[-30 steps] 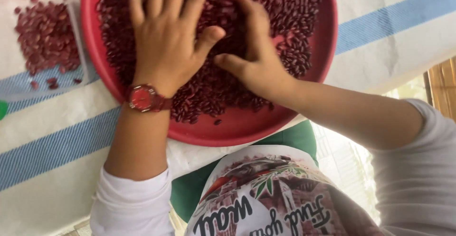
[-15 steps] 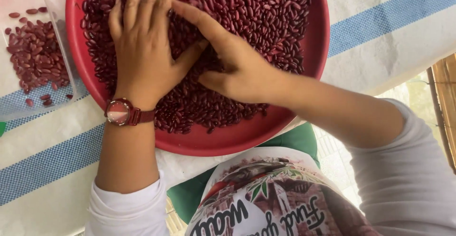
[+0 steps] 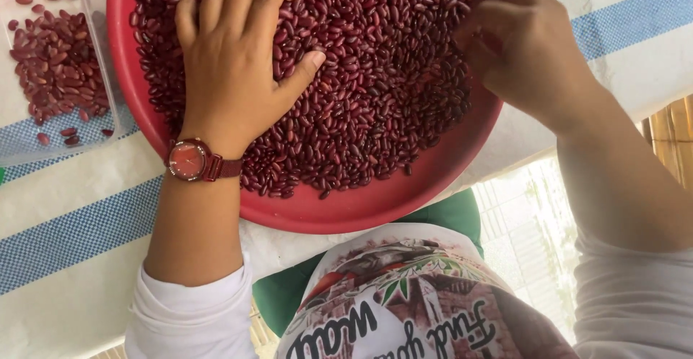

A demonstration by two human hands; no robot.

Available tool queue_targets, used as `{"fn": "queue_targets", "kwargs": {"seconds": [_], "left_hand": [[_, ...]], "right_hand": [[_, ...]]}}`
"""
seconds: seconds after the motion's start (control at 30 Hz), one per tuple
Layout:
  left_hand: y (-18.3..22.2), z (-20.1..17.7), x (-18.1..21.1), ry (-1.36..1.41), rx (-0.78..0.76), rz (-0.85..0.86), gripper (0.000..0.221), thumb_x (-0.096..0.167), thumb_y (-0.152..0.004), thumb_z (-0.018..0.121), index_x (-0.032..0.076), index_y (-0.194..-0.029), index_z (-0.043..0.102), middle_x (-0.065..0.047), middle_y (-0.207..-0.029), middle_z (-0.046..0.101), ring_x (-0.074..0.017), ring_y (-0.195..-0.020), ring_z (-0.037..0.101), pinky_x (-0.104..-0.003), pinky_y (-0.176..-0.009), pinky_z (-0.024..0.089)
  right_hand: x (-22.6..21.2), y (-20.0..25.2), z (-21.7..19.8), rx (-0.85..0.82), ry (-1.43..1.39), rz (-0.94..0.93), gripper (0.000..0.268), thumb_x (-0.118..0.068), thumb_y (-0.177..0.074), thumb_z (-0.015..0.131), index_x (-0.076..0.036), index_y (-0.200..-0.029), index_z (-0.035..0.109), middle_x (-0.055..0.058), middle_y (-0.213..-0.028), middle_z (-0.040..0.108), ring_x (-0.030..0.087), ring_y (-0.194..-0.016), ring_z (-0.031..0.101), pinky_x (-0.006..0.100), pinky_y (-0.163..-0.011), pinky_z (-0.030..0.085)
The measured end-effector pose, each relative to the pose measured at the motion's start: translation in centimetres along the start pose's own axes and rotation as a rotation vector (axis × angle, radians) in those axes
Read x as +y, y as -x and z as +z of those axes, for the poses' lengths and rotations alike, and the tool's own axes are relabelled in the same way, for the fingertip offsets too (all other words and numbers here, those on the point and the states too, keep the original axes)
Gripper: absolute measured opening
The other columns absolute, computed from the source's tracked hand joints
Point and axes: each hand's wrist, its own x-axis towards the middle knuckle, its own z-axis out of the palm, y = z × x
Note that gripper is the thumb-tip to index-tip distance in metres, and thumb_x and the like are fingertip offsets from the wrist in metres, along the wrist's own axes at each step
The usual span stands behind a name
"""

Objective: Manually sorting red beans in a large red tray to remove debris or damaged beans.

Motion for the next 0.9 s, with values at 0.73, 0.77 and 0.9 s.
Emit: {"fn": "queue_targets", "kwargs": {"seconds": [0.73,0.77,0.9], "left_hand": [[-0.1,0.7,-0.1,-0.068,0.107,-0.016,0.07,0.058,-0.102,0.078,0.016,-0.151,0.05,-0.01,-0.149,0.055,-0.0365,-0.132,0.049,-0.061,-0.105,0.036],[-0.1,0.8,-0.2,-0.056,0.1,-0.028,0.072,0.061,-0.101,0.078,0.019,-0.152,0.048,-0.008,-0.149,0.056,-0.0347,-0.132,0.051,-0.061,-0.105,0.037],[-0.1,1.9,-0.1,-0.133,0.134,-0.098,0.079,0.067,-0.099,0.081,0.023,-0.153,0.044,-0.003,-0.152,0.051,-0.0306,-0.135,0.049,-0.059,-0.107,0.038]], "right_hand": [[-0.3,0.3,2.4,-0.14,0.79,-0.255,0.014,-0.03,-0.102,0.081,-0.027,-0.093,0.07,-0.011,-0.09,0.06,0.02,-0.096,0.054,0.037,-0.085,0.04],[-0.5,0.2,2.5,-0.148,0.813,-0.256,0.019,-0.03,-0.103,0.081,-0.026,-0.089,0.069,-0.012,-0.089,0.061,0.019,-0.096,0.054,0.036,-0.085,0.042],[-0.5,-0.5,1.7,-0.171,0.822,-0.322,0.012,-0.032,-0.103,0.075,-0.028,-0.095,0.068,-0.015,-0.104,0.071,0.022,-0.107,0.061,0.038,-0.097,0.046]]}}
